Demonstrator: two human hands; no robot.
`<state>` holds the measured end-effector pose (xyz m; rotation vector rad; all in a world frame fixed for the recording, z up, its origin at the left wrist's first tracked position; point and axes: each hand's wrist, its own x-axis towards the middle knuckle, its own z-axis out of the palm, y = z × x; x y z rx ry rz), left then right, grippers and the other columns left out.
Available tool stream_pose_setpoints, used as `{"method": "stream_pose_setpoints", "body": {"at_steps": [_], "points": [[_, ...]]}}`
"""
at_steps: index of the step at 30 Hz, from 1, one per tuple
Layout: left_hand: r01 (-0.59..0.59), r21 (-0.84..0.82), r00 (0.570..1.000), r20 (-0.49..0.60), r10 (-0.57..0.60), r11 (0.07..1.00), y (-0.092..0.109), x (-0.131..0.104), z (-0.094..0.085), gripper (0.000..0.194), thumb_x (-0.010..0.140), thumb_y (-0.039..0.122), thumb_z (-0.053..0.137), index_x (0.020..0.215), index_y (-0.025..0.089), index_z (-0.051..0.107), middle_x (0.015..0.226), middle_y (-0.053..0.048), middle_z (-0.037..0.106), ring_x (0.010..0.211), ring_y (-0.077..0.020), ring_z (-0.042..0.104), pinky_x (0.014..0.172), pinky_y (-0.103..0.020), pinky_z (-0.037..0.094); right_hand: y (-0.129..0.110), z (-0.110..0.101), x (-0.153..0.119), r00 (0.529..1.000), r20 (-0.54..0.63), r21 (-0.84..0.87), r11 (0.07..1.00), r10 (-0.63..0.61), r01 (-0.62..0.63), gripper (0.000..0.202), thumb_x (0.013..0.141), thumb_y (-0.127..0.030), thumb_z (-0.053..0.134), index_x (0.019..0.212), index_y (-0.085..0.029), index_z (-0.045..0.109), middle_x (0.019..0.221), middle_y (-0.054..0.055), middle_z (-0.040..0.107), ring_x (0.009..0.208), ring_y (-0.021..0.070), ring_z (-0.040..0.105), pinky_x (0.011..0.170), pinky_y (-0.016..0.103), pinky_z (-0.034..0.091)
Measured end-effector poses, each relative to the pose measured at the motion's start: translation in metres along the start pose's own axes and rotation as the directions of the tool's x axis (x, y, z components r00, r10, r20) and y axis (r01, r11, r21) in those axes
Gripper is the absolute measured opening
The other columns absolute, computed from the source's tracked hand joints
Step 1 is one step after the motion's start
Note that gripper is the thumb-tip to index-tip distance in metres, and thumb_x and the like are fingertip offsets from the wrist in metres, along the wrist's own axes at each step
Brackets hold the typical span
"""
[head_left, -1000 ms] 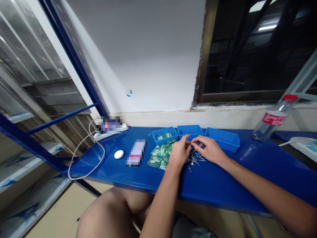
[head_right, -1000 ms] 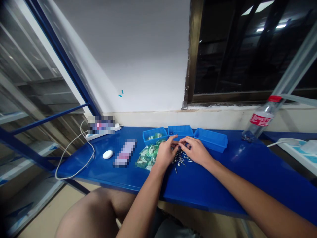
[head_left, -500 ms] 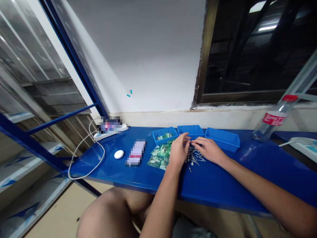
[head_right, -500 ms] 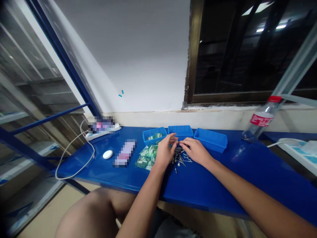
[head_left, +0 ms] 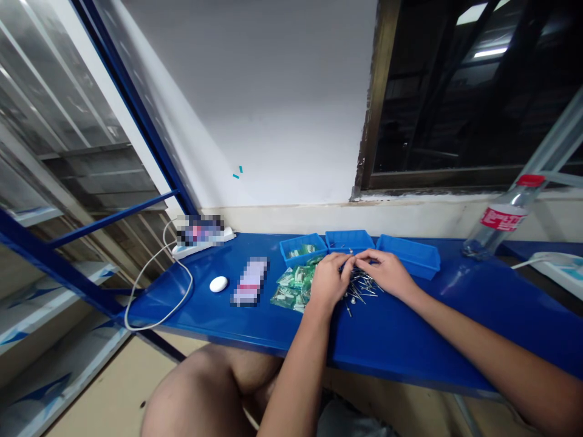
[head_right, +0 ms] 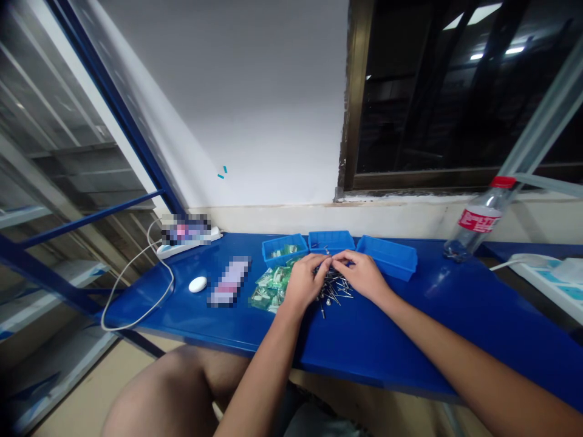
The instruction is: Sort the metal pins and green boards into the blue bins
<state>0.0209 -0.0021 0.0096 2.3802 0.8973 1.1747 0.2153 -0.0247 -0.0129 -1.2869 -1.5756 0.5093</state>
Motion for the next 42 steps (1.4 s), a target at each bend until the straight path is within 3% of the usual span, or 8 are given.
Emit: {"method": "stream_pose_setpoints", "body": {"at_steps": [8, 14, 25, 31, 42], "points": [[0.025, 0.255, 0.992, 0.112, -0.056, 0.967, -0.002, -0.003, 0.001, 0.028, 0.103, 0.031, 0.055, 0.117, 0.019, 0.077, 0.113, -0.011, 0.077, 0.106, -0.0267, 0.070, 0.099, -0.040, 0.056, -0.001, 0.000, 0.008, 0.996, -0.035, 0.119, 0.990, 0.085, -0.080, 0.048, 0.096, -0.064, 0.061, 0.103, -0.019, 0.076, 0.083, 0.007, 0.076, 0.066, 0.0187, 0.067, 0.058, 0.030, 0.054], [0.001, 0.278, 0.982, 0.182, -0.053, 0.961, -0.003, -0.003, 0.000, 0.025, 0.094, 0.037, 0.071, 0.111, 0.020, 0.080, 0.112, -0.009, 0.079, 0.109, -0.0285, 0.069, 0.102, -0.041, 0.053, 0.003, 0.002, 0.014, 0.962, -0.075, 0.184, 0.952, 0.262, -0.245, 0.056, 0.090, -0.072, 0.064, 0.089, -0.017, 0.074, 0.070, 0.005, 0.072, 0.046, 0.0135, 0.057, 0.046, 0.027, 0.044], [0.039, 0.281, 0.976, 0.195, -0.097, 0.959, -0.007, -0.001, 0.002, 0.016, 0.092, 0.025, 0.071, 0.104, 0.022, 0.082, 0.102, -0.007, 0.081, 0.101, -0.0264, 0.069, 0.094, -0.037, 0.055, -0.009, 0.002, -0.002, 0.994, -0.030, -0.033, 0.994, 0.105, -0.106, 0.050, 0.096, -0.068, 0.059, 0.087, -0.022, 0.075, 0.069, 0.003, 0.073, 0.050, 0.0172, 0.061, 0.053, 0.030, 0.049], [0.067, 0.235, 0.984, 0.144, -0.103, 0.970, -0.010, -0.002, 0.005, 0.018, 0.088, 0.013, 0.070, 0.100, 0.024, 0.079, 0.099, -0.005, 0.080, 0.100, -0.0252, 0.069, 0.091, -0.034, 0.054, -0.010, 0.001, -0.002, 0.998, -0.021, -0.084, 0.995, 0.057, -0.058, 0.048, 0.099, -0.063, 0.056, 0.080, -0.022, 0.073, 0.070, 0.004, 0.074, 0.056, 0.0185, 0.065, 0.054, 0.029, 0.049], [0.154, 0.141, 0.988, 0.007, -0.156, 0.978, -0.010, -0.002, 0.002, 0.013, 0.091, 0.014, 0.072, 0.099, 0.025, 0.076, 0.099, -0.004, 0.080, 0.100, -0.0233, 0.072, 0.090, -0.034, 0.056, -0.013, -0.001, -0.003, 1.000, -0.022, -0.108, 0.994, 0.018, -0.020, 0.045, 0.099, -0.061, 0.056, 0.083, -0.023, 0.074, 0.070, 0.004, 0.075, 0.058, 0.0201, 0.067, 0.055, 0.030, 0.051]]}}
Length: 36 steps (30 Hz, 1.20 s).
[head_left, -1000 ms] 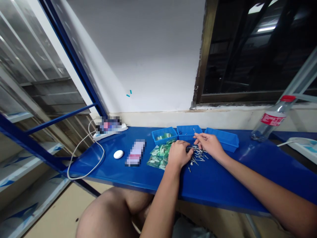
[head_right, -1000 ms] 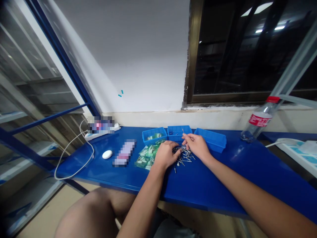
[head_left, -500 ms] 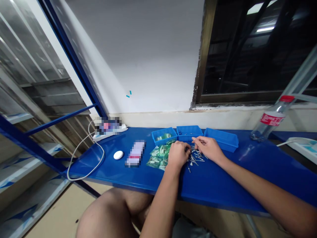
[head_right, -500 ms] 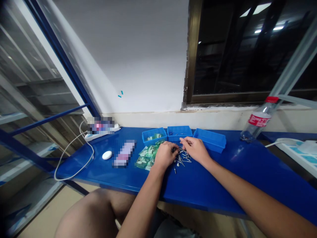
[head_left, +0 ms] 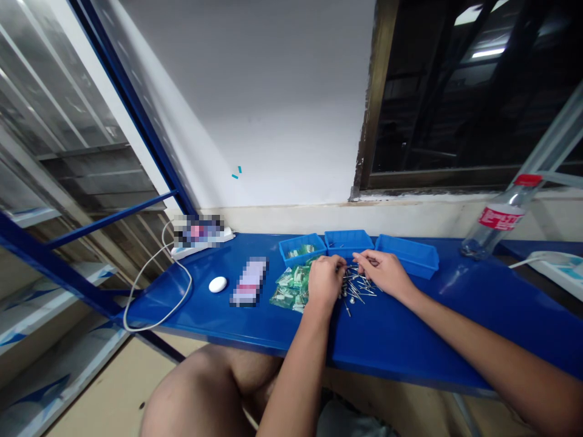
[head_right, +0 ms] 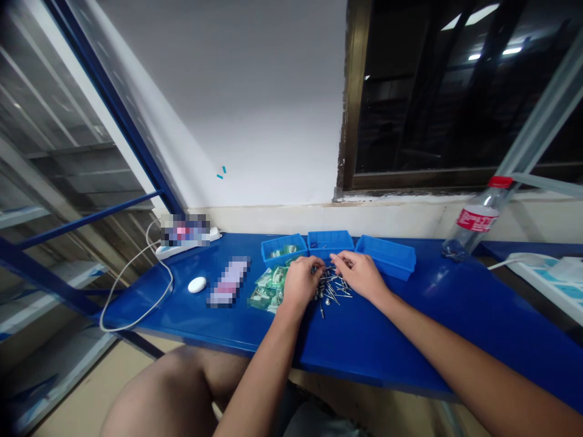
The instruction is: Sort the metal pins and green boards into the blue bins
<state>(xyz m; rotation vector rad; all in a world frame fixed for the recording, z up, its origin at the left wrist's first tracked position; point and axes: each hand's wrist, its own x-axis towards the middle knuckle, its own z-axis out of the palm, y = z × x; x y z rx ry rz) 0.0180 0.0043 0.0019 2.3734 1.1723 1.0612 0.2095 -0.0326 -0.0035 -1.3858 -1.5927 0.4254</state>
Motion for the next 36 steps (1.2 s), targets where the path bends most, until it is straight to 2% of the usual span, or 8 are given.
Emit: {"method": "stream_pose_setpoints", "body": {"at_steps": [6, 11, 15, 19, 23, 28, 32, 36], "points": [[0.008, -0.211, 0.998, -0.059, -0.021, 0.977, 0.0011, 0.0009, 0.0008, 0.020, 0.093, 0.010, 0.069, 0.106, 0.023, 0.072, 0.103, -0.004, 0.081, 0.096, -0.0202, 0.077, 0.090, -0.033, 0.060, 0.0003, 0.0000, 0.0024, 0.987, -0.042, -0.105, 0.983, -0.154, 0.148, 0.028, 0.098, -0.048, 0.062, 0.100, -0.023, 0.077, 0.092, 0.007, 0.078, 0.079, 0.0234, 0.072, 0.068, 0.033, 0.055], [0.002, -0.333, 0.996, -0.082, -0.031, 0.943, 0.0030, 0.0029, 0.0021, 0.022, 0.093, 0.008, 0.068, 0.110, 0.021, 0.070, 0.103, -0.006, 0.080, 0.094, -0.0192, 0.077, 0.091, -0.033, 0.062, 0.0007, -0.0008, 0.0042, 0.971, 0.020, -0.154, 0.959, -0.239, 0.239, 0.018, 0.097, -0.035, 0.063, 0.098, -0.024, 0.077, 0.097, 0.006, 0.076, 0.072, 0.0196, 0.065, 0.063, 0.032, 0.051], [0.010, -0.410, 0.997, -0.070, -0.043, 0.912, 0.0061, 0.0034, 0.0011, 0.021, 0.092, 0.007, 0.068, 0.108, 0.021, 0.070, 0.098, -0.005, 0.080, 0.090, -0.0178, 0.077, 0.087, -0.031, 0.063, 0.0012, 0.0003, 0.0032, 0.980, 0.033, -0.171, 0.965, -0.197, 0.200, 0.014, 0.094, -0.032, 0.066, 0.099, -0.024, 0.075, 0.089, 0.003, 0.075, 0.063, 0.0170, 0.059, 0.063, 0.031, 0.049], [0.038, -0.442, 0.994, -0.076, -0.079, 0.896, 0.0068, 0.0041, 0.0013, 0.020, 0.091, 0.009, 0.070, 0.107, 0.020, 0.070, 0.096, -0.004, 0.080, 0.088, -0.0177, 0.078, 0.085, -0.031, 0.063, 0.0027, 0.0030, 0.0022, 0.988, 0.057, -0.125, 0.981, -0.145, 0.151, 0.015, 0.089, -0.030, 0.066, 0.100, -0.023, 0.073, 0.088, 0.003, 0.075, 0.062, 0.0158, 0.058, 0.062, 0.030, 0.049], [0.050, -0.468, 0.995, -0.055, -0.085, 0.882, 0.0060, 0.0050, 0.0033, 0.023, 0.092, 0.011, 0.071, 0.113, 0.020, 0.069, 0.098, -0.005, 0.080, 0.088, -0.0181, 0.078, 0.087, -0.032, 0.064, -0.0002, 0.0046, 0.0012, 0.989, 0.058, -0.059, 0.989, -0.134, 0.138, 0.022, 0.085, -0.027, 0.065, 0.106, -0.022, 0.068, 0.088, 0.004, 0.074, 0.068, 0.0161, 0.062, 0.063, 0.028, 0.051], [0.051, -0.498, 0.997, -0.028, -0.075, 0.866, 0.0063, 0.0049, 0.0053, 0.027, 0.091, 0.011, 0.071, 0.116, 0.020, 0.067, 0.098, -0.005, 0.080, 0.086, -0.0174, 0.079, 0.084, -0.031, 0.065, -0.0051, 0.0054, -0.0004, 0.990, 0.073, -0.046, 0.991, -0.121, 0.124, 0.028, 0.080, -0.023, 0.063, 0.108, -0.021, 0.065, 0.079, 0.001, 0.067, 0.064, 0.0149, 0.058, 0.060, 0.027, 0.050], [0.049, -0.461, 0.999, 0.005, -0.053, 0.886, 0.0064, 0.0041, 0.0050, 0.029, 0.089, 0.007, 0.070, 0.114, 0.020, 0.068, 0.097, -0.003, 0.081, 0.089, -0.0176, 0.079, 0.088, -0.030, 0.064, -0.0005, 0.0056, 0.0005, 0.991, 0.067, -0.021, 0.993, -0.115, 0.117, 0.036, 0.081, -0.025, 0.064, 0.117, -0.021, 0.063, 0.085, 0.002, 0.069, 0.064, 0.0147, 0.058, 0.059, 0.027, 0.050], [0.028, -0.399, 0.999, -0.018, -0.038, 0.917, 0.0057, 0.0030, 0.0043, 0.024, 0.090, 0.008, 0.066, 0.110, 0.021, 0.066, 0.098, -0.004, 0.080, 0.091, -0.0181, 0.078, 0.088, -0.031, 0.063, 0.0032, 0.0043, 0.0017, 0.992, 0.087, 0.000, 0.996, -0.091, 0.092, 0.033, 0.089, -0.032, 0.063, 0.119, -0.021, 0.064, 0.093, 0.005, 0.073, 0.064, 0.0148, 0.060, 0.060, 0.029, 0.051]]}}
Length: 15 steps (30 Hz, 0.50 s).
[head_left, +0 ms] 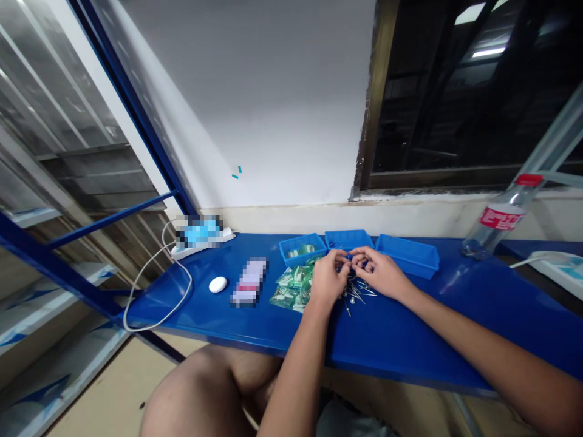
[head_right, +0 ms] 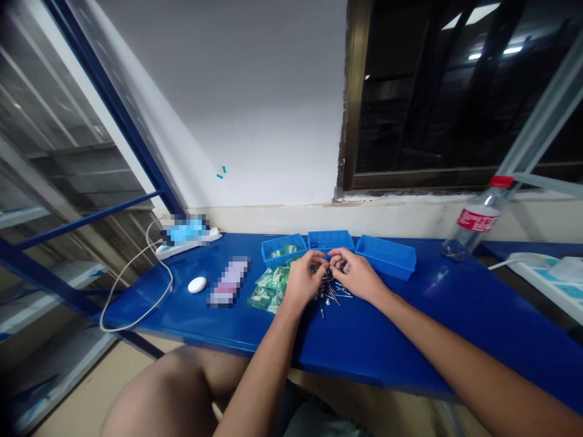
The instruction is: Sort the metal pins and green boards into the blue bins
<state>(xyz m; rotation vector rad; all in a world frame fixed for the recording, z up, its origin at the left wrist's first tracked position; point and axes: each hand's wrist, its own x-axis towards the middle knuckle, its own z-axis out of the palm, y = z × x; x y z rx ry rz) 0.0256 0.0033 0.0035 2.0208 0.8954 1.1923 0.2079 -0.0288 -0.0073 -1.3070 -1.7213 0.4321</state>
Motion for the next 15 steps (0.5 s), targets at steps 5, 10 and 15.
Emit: {"method": "stream_pose_setpoints", "body": {"at_steps": [5, 10, 15], "points": [[-0.002, -0.020, 1.000, 0.007, 0.002, 1.000, -0.0019, -0.0009, 0.0007, 0.029, 0.092, 0.010, 0.064, 0.118, 0.021, 0.058, 0.100, -0.003, 0.076, 0.082, -0.0151, 0.076, 0.077, -0.025, 0.061, -0.0036, -0.0022, 0.0001, 0.998, -0.052, -0.005, 1.000, 0.020, -0.020, 0.029, 0.093, -0.034, 0.062, 0.118, -0.021, 0.066, 0.100, 0.007, 0.075, 0.079, 0.0191, 0.068, 0.071, 0.033, 0.057], [0.003, -0.010, 1.000, -0.013, -0.003, 1.000, -0.0041, 0.0001, 0.0008, 0.027, 0.092, 0.010, 0.069, 0.114, 0.021, 0.059, 0.094, -0.002, 0.076, 0.082, -0.0155, 0.074, 0.077, -0.026, 0.060, -0.0039, -0.0048, 0.0010, 0.990, -0.137, -0.053, 0.998, -0.030, 0.023, 0.026, 0.095, -0.035, 0.060, 0.116, -0.022, 0.068, 0.107, 0.010, 0.074, 0.089, 0.0232, 0.070, 0.072, 0.035, 0.057], [-0.022, -0.002, 1.000, -0.023, 0.022, 1.000, -0.0044, 0.0006, 0.0003, 0.027, 0.091, 0.006, 0.070, 0.112, 0.021, 0.062, 0.100, -0.004, 0.078, 0.090, -0.0171, 0.075, 0.084, -0.029, 0.061, -0.0030, -0.0070, 0.0015, 0.992, -0.055, -0.164, 0.981, -0.117, 0.107, 0.017, 0.095, -0.035, 0.061, 0.100, -0.024, 0.073, 0.097, 0.008, 0.074, 0.070, 0.0206, 0.063, 0.066, 0.036, 0.052]]}}
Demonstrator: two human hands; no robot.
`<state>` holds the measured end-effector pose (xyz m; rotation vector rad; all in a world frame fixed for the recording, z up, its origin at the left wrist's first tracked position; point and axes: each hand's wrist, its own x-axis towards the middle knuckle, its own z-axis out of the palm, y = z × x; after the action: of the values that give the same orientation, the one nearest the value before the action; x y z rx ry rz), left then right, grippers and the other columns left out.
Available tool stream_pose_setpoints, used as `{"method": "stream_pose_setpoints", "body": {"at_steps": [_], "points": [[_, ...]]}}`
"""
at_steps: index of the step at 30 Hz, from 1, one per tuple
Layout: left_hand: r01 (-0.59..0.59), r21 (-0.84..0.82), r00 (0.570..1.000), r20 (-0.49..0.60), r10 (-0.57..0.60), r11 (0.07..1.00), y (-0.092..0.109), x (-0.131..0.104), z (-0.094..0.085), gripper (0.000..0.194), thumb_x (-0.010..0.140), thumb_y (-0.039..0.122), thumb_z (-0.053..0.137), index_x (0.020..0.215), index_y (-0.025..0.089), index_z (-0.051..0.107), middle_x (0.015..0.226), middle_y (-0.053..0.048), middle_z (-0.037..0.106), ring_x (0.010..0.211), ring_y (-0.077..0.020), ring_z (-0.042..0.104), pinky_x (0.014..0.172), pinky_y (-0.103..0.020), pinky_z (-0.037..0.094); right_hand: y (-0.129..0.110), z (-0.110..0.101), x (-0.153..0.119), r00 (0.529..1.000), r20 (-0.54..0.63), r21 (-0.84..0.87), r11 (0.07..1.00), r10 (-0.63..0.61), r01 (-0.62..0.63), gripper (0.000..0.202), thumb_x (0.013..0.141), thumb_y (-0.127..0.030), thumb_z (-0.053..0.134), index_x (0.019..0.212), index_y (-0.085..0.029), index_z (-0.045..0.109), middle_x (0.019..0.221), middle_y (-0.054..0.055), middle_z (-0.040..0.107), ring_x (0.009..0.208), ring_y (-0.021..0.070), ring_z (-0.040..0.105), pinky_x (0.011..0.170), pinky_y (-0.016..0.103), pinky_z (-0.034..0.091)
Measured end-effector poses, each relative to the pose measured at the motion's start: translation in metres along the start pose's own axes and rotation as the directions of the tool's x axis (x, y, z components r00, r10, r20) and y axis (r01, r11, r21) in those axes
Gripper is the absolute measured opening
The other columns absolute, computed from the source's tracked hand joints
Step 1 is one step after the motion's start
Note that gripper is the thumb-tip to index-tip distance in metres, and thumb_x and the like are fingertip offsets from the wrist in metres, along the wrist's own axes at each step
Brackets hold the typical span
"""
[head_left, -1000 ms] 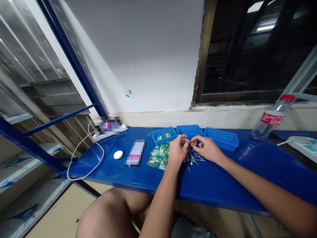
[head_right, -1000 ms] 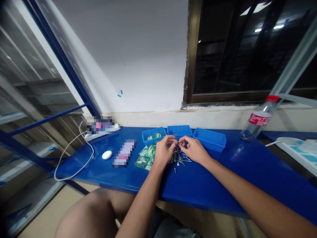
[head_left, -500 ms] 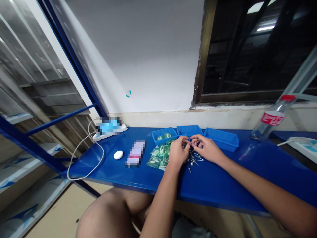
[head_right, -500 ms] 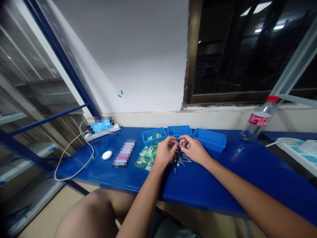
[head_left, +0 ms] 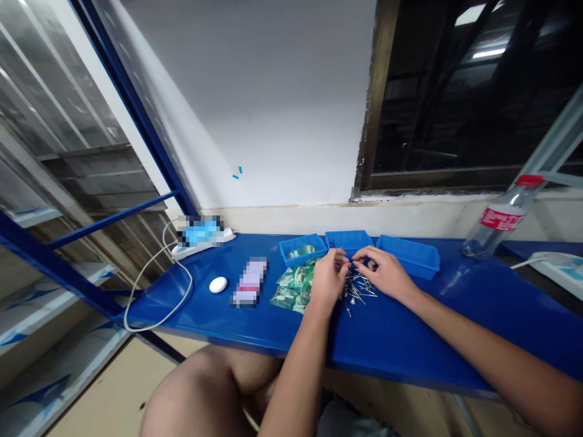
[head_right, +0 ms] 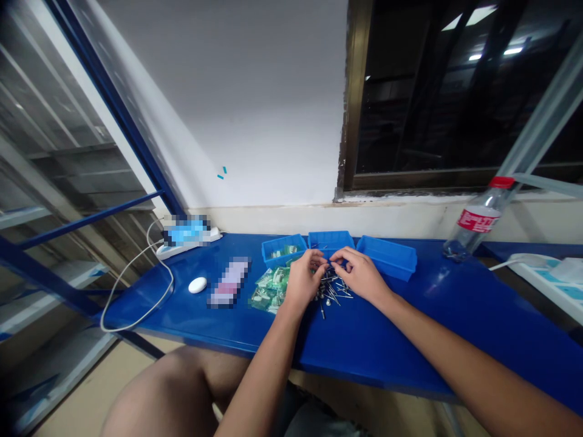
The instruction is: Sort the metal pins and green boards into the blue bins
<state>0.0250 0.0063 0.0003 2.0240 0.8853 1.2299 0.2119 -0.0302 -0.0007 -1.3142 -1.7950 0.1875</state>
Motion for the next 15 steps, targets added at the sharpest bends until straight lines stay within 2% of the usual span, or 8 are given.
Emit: {"method": "stream_pose_setpoints", "body": {"at_steps": [5, 11, 15], "points": [[-0.011, -0.027, 1.000, 0.017, 0.011, 1.000, -0.0011, 0.0002, 0.0002, 0.027, 0.091, 0.006, 0.070, 0.112, 0.020, 0.064, 0.102, -0.005, 0.078, 0.092, -0.0171, 0.076, 0.086, -0.030, 0.063, -0.0015, 0.0017, -0.0010, 0.999, 0.040, -0.016, 1.000, 0.018, -0.018, 0.014, 0.092, -0.034, 0.063, 0.096, -0.024, 0.072, 0.084, 0.004, 0.073, 0.063, 0.0183, 0.058, 0.063, 0.033, 0.048], [-0.015, -0.058, 0.999, 0.030, 0.017, 0.998, -0.0001, 0.0009, 0.0013, 0.029, 0.090, 0.004, 0.070, 0.113, 0.020, 0.064, 0.102, -0.005, 0.079, 0.090, -0.0163, 0.076, 0.086, -0.029, 0.063, -0.0027, 0.0042, -0.0020, 0.998, 0.059, 0.044, 0.998, 0.034, -0.037, 0.013, 0.087, -0.030, 0.063, 0.097, -0.023, 0.065, 0.084, 0.002, 0.071, 0.065, 0.0164, 0.058, 0.062, 0.029, 0.049], [-0.018, -0.053, 1.000, 0.010, 0.019, 0.998, 0.0049, 0.0006, 0.0001, 0.025, 0.092, 0.012, 0.071, 0.115, 0.019, 0.065, 0.106, -0.006, 0.078, 0.085, -0.0155, 0.076, 0.081, -0.027, 0.063, -0.0053, 0.0046, -0.0027, 0.996, 0.071, 0.103, 0.993, 0.053, -0.060, 0.027, 0.083, -0.025, 0.061, 0.110, -0.023, 0.062, 0.080, 0.001, 0.067, 0.064, 0.0160, 0.059, 0.060, 0.028, 0.050]]}}
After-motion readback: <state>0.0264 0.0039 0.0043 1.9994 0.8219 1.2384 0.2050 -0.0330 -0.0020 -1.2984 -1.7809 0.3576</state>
